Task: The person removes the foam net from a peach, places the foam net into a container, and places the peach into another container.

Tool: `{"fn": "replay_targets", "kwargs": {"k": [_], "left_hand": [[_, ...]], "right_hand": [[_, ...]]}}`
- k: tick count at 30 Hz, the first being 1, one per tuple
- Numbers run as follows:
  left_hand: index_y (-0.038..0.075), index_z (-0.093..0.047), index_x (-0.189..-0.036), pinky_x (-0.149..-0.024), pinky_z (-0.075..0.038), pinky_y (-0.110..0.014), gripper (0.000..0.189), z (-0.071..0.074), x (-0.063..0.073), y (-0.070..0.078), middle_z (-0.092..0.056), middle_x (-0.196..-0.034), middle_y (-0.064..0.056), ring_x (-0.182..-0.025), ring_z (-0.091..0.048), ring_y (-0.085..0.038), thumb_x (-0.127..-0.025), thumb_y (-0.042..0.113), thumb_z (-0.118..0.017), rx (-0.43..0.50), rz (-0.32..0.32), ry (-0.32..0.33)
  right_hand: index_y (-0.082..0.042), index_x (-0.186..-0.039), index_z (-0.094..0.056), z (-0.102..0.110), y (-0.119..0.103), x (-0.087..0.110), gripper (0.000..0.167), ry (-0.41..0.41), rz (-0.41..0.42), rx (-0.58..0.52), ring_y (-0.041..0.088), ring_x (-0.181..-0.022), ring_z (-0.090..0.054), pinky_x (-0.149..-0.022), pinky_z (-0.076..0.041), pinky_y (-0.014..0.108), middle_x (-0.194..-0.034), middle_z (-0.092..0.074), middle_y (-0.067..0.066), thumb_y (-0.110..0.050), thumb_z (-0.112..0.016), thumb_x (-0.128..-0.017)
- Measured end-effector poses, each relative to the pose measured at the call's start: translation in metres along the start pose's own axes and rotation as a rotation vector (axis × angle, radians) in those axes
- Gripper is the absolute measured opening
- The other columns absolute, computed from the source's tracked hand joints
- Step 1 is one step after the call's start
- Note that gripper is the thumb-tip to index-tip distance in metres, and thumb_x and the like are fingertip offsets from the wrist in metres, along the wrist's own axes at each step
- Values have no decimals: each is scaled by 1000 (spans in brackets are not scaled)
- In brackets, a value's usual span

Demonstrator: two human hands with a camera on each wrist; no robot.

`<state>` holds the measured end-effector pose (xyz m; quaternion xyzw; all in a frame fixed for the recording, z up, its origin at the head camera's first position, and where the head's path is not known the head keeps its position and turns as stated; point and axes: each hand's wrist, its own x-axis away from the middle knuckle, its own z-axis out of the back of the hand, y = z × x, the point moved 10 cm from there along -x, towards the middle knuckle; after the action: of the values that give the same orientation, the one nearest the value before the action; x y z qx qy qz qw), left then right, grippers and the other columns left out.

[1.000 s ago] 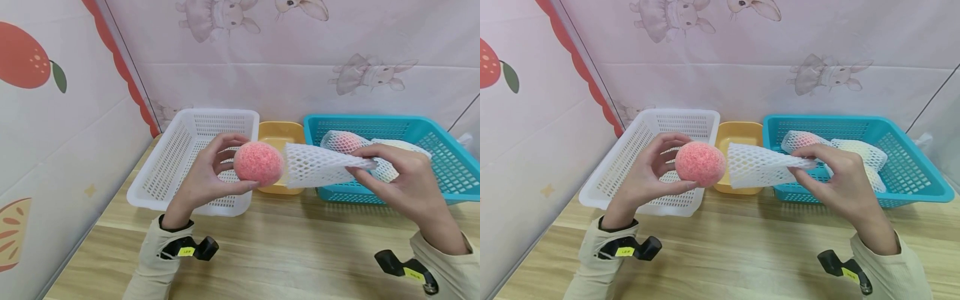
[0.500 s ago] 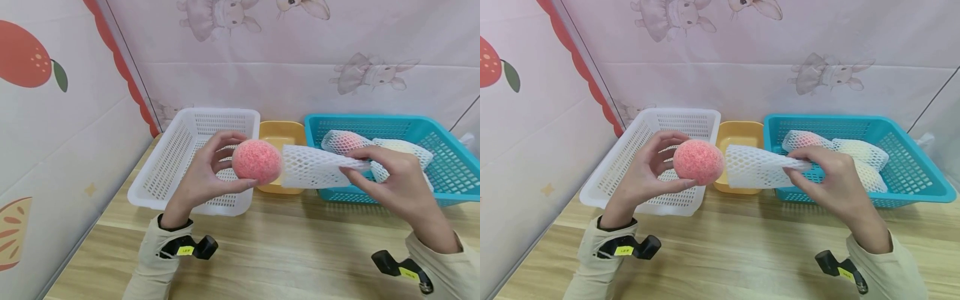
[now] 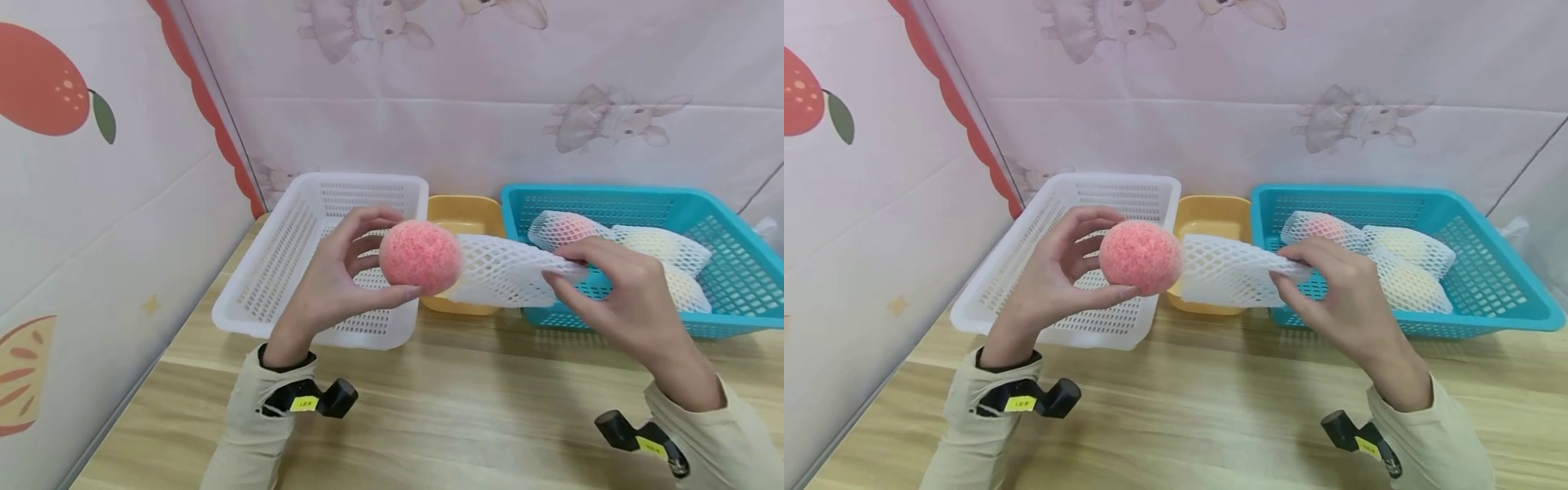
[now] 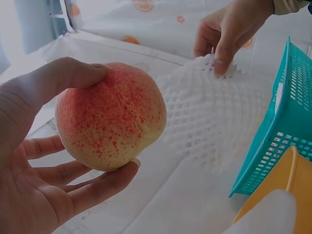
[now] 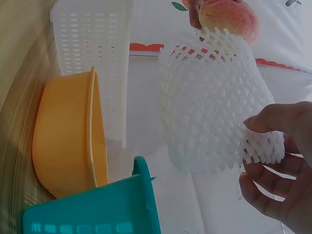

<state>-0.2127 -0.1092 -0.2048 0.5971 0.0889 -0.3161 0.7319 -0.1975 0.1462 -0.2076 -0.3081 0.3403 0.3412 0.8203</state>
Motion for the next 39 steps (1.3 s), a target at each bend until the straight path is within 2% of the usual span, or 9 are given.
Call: {"fn": "replay_targets", "kwargs": {"k": [3, 8, 18, 21, 24, 27, 30, 33, 39], "left_hand": [[-2, -44, -129, -89, -53, -37, 72, 1, -1, 1, -53, -127, -12, -109, -59, -22, -67, -8, -80, -2, -2, 2], [-1, -45, -129, -89, -53, -37, 73, 4, 0, 1, -53, -127, -11, -109, -59, -22, -66, -8, -81, 2, 10, 16], [-1, -46, -128, -88, -53, -37, 73, 8, 2, 2, -53, -127, -11, -108, -60, -22, -66, -9, -81, 3, 17, 33], [-1, -46, -128, -88, -53, -36, 72, 10, 2, 3, -53, -127, -11, -108, -60, -22, -66, -9, -81, 2, 17, 37], [-1, -46, -128, -88, -53, -36, 72, 11, 2, 3, -53, -127, -11, -107, -60, -22, -65, -9, -81, 1, 17, 43], [-1, -47, -128, -88, -53, -37, 72, 12, 2, 3, -53, -127, -11, -107, -60, -23, -65, -9, -81, 7, 23, 46], [-1, -46, -128, -89, -53, -37, 72, 12, 1, 3, -53, -127, -10, -108, -60, -23, -66, -9, -81, 9, 30, 45], [0, -46, -128, -89, -53, -36, 71, 12, 1, 2, -53, -127, -10, -108, -60, -24, -67, -8, -81, 6, 35, 44], [0, -46, -129, -90, -53, -36, 71, 13, 1, 1, -53, -127, -9, -108, -60, -23, -67, -7, -80, -4, 34, 44]], "right_hand": [[-2, -94, -71, 0, 2, 0, 30, -17, -16, 43, 3, -82, -56, -77, -40, 7, -90, -70, 9, 4, -79, -65], [0, -98, -70, -4, 5, 0, 36, -50, -29, 64, 8, -81, -57, -76, -39, 5, -94, -70, 9, 6, -79, -64], [-2, -96, -67, -33, -13, 2, 43, -86, 53, 37, 14, -77, -50, -70, -40, 10, -88, -61, 5, 13, -81, -58], [-1, -99, -66, -43, -21, 4, 54, -91, 76, 47, 19, -80, -52, -68, -46, 17, -91, -59, 8, 15, -85, -51], [1, -101, -62, -54, -29, 6, 62, -97, 113, 68, 25, -85, -55, -66, -53, 30, -95, -59, 13, 17, -87, -47], [1, -96, -58, -64, -35, 6, 58, -100, 144, 103, 28, -87, -56, -66, -55, 43, -96, -60, 14, 18, -86, -48], [-1, -88, -58, -71, -37, 5, 46, -97, 154, 126, 30, -84, -55, -69, -53, 44, -91, -59, 13, 17, -80, -53], [-1, -84, -59, -74, -38, 2, 39, -77, 154, 155, 32, -82, -54, -70, -49, 44, -88, -60, 13, 14, -81, -55], [1, -84, -62, -68, -36, -9, 40, 6, 105, 186, 36, -84, -54, -72, -45, 45, -89, -63, 18, 9, -87, -54]]}}
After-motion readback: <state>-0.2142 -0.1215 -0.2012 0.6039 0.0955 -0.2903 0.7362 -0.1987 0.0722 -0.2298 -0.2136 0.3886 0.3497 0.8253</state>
